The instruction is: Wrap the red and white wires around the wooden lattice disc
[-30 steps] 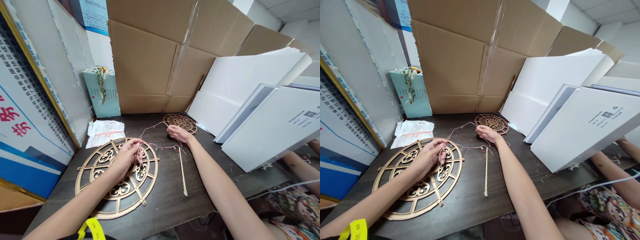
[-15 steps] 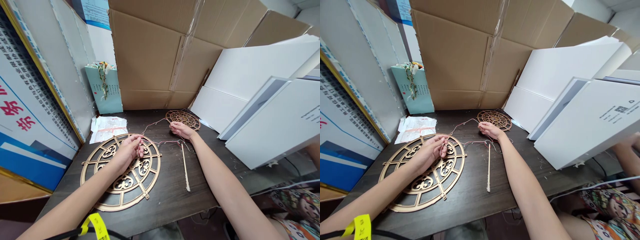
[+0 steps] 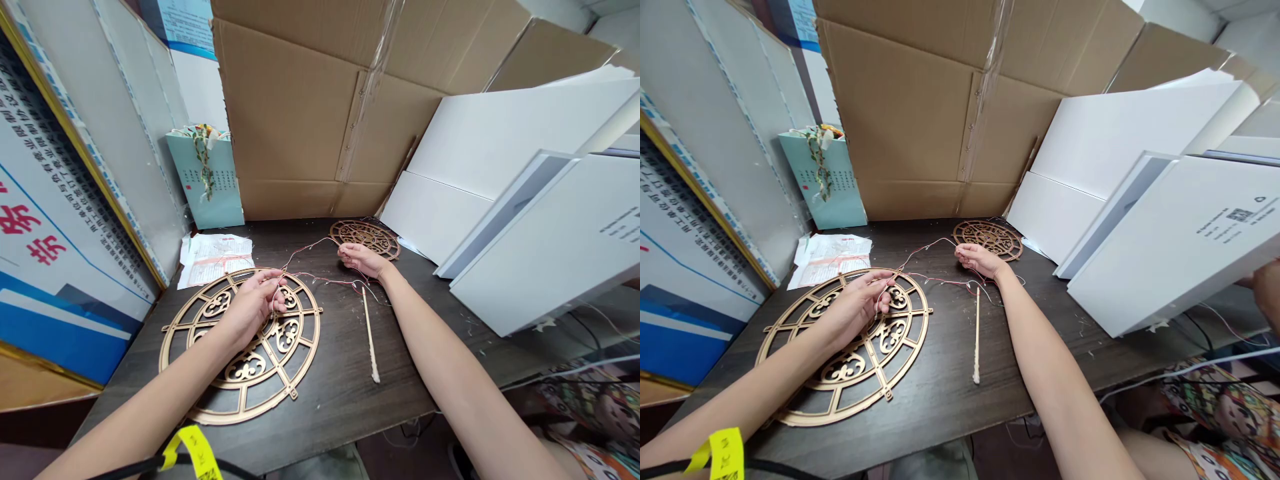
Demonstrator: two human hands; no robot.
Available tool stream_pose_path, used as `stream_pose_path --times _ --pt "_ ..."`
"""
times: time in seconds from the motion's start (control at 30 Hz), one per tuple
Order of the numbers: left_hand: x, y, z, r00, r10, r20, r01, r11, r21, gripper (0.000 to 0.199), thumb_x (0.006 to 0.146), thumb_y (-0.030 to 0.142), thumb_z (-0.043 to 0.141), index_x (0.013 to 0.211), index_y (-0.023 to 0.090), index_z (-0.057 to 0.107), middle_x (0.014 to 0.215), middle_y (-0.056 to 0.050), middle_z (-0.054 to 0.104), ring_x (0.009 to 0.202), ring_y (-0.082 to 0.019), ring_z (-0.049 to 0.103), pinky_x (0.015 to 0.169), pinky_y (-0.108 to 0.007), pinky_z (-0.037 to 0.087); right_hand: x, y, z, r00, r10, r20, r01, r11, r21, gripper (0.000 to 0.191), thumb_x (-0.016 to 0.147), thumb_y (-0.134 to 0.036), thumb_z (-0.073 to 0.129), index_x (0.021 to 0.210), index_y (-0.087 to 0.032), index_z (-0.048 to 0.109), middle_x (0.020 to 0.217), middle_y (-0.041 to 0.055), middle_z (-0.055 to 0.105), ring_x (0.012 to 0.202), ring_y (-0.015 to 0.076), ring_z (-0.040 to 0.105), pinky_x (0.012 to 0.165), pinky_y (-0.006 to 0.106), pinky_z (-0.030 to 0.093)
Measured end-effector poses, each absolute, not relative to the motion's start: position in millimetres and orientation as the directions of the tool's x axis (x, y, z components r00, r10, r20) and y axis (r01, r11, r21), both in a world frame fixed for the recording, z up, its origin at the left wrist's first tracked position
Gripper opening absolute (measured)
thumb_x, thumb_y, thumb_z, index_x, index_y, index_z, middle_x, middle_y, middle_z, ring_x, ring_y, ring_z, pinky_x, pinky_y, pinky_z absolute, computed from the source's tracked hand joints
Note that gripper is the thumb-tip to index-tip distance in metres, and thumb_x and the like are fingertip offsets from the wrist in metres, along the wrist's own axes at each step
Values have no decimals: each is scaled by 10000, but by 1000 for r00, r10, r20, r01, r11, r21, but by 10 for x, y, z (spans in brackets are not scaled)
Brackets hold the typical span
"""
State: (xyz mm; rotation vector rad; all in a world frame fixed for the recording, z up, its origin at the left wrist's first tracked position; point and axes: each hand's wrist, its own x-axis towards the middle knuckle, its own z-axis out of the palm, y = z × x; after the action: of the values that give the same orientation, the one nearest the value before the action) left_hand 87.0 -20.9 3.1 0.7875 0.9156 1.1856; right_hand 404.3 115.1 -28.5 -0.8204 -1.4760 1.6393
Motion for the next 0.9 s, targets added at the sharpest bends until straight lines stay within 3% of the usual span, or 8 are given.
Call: stream_pose_path --times 0.4,0.47,0.57,0.63,0.7,0.77,0.9 --pt "869 -183 75 9 989 -148 -252 145 957 181 905 124 552 1086 123 553 1005 -59 614 536 -57 537 515 -228 517 4029 1150 -289 -484 873 51 0 58 -998 235 965 -342 693 957 -125 601 864 3 571 633 77 467 557 194 405" --pt "832 -166 49 -7 996 -93 -150 91 984 217 906 221 568 1106 145 539 1030 -72 619 584 -92 568 572 -283 554 4011 1148 -255 -482 875 40 61 78 -995 257 970 -371 689 1005 -124 626 892 16 603 642 80 492 561 199 421" --pt "754 -133 16 -66 996 68 122 -60 991 347 863 406 632 1111 173 563 1079 -114 626 788 -230 648 719 -451 594 4017 1149 -126 -481 876 -15 209 98 -973 283 943 -355 727 1086 -116 680 963 57 673 700 103 578 582 215 470" --pt "706 -118 12 -73 967 243 346 -204 916 362 835 427 650 1100 183 614 1158 -144 612 1034 -336 622 939 -571 524 4072 1131 1 -446 895 -31 317 125 -940 283 899 -312 777 1088 -112 711 985 78 703 739 120 617 602 226 499" --pt "676 -118 13 -11 911 411 517 -347 782 335 852 391 615 1108 178 651 1248 -161 576 1229 -384 519 1125 -599 358 4175 1068 127 -364 931 11 398 166 -903 298 889 -314 787 1103 -117 725 990 85 712 763 126 631 623 232 512" --pt "669 -127 2 102 858 503 604 -455 654 330 903 377 554 1131 165 661 1282 -164 559 1287 -380 480 1169 -564 296 4316 948 219 -261 962 82 457 198 -867 334 921 -376 750 1133 -120 718 988 86 710 782 129 636 643 238 516" --pt "699 -128 -85 342 793 504 635 -591 498 344 993 391 470 1194 188 662 1284 -116 612 1241 -310 551 1105 -465 395 4595 617 263 -143 979 149 573 204 -794 361 920 -451 721 1035 -109 719 890 65 698 728 130 620 644 260 503"
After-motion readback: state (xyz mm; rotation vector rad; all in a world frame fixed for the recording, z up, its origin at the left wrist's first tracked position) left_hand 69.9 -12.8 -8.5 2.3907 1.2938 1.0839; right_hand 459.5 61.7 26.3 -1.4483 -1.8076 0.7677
